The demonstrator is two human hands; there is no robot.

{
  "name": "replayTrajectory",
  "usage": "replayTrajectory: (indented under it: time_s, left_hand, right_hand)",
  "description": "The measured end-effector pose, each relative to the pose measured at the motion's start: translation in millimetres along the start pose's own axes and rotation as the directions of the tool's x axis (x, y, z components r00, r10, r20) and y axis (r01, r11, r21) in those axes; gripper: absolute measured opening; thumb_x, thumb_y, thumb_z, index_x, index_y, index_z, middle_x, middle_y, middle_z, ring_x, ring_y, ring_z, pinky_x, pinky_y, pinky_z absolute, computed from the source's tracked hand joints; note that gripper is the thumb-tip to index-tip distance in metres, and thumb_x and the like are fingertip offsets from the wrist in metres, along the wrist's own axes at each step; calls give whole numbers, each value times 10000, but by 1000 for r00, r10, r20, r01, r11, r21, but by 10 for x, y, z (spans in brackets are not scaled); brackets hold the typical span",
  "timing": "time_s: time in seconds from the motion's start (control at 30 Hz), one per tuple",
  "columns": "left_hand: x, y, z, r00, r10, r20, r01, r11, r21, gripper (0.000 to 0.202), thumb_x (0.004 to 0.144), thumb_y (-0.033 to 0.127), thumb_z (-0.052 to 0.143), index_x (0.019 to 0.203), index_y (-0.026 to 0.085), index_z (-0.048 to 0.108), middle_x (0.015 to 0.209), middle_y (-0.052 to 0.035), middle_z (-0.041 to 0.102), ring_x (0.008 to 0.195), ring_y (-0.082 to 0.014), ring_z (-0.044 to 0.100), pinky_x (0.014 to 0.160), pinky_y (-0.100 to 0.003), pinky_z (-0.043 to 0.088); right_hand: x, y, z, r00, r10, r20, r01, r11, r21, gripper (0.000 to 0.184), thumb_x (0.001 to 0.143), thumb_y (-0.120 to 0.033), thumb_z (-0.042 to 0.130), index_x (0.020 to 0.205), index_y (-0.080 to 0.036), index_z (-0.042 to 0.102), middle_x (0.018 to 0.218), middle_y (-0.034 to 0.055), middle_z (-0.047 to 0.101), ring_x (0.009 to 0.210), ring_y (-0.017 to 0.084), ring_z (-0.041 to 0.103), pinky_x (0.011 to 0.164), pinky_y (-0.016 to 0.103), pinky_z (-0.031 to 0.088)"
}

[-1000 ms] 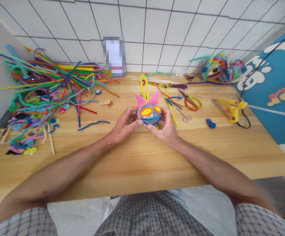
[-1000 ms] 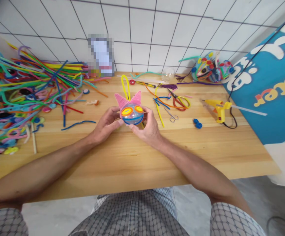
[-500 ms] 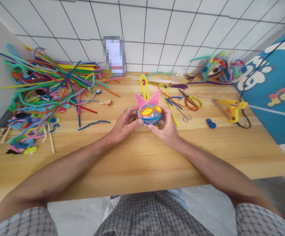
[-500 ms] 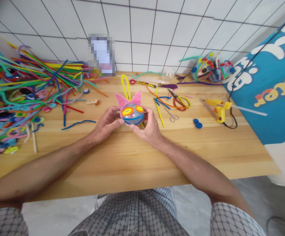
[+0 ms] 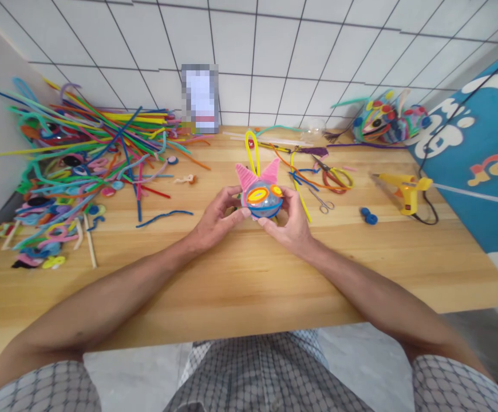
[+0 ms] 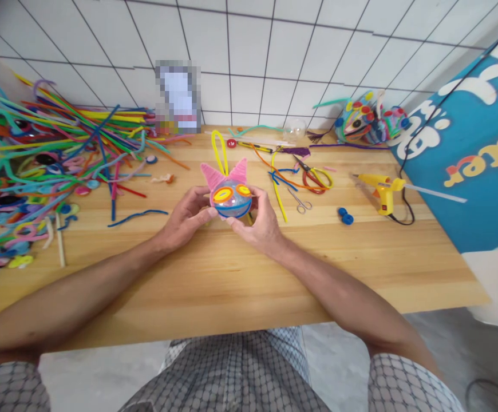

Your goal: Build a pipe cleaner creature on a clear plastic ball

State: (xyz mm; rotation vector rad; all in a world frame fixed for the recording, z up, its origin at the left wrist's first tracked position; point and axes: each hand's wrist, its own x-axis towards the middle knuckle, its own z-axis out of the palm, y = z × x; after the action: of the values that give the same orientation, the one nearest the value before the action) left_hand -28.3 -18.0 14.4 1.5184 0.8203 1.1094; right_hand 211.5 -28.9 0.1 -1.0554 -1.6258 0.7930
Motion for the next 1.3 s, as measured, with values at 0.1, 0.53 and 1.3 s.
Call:
replayTrajectory:
  time_s: [0.1, 0.53, 1.3]
  left_hand:
    - [4, -9, -2, 1000, 11, 0, -11, 1000, 8, 611, 1003, 633, 884, 1462, 281, 687, 1528, -118, 735, 1175, -247, 767, 1089, -442, 611]
    - [80, -105, -77, 995, 105, 3, -103, 975, 195, 574, 1050, 637, 807, 1484, 267, 743, 1641, -139, 720, 1529, -336, 664, 1314, -531, 525]
    - [135, -18, 13, 999, -12, -29, 21, 950, 312, 649, 919, 462, 867, 1465, 187, 650, 1506, -162, 772, 1416, -377, 728, 1271, -553, 565]
  right_hand:
    - [-3, -2, -5, 1000, -9, -3, 9, 1000, -14, 857, 901, -723, 877, 1538, -287, 503, 1499, 180, 716, 1409, 375, 730, 1219, 587, 632]
    - [55, 42, -53, 999, -50, -9, 49, 996, -75, 853, 884, -589, 918, 1563, -275, 506, 1568, 193, 712, 1424, 379, 735, 1255, 618, 610]
    - [169, 80, -150, 997, -10, 78, 20, 992, -124, 624, 1053, -733, 722, 1496, -294, 716, 1520, 128, 801, 1382, 339, 754, 1242, 586, 602]
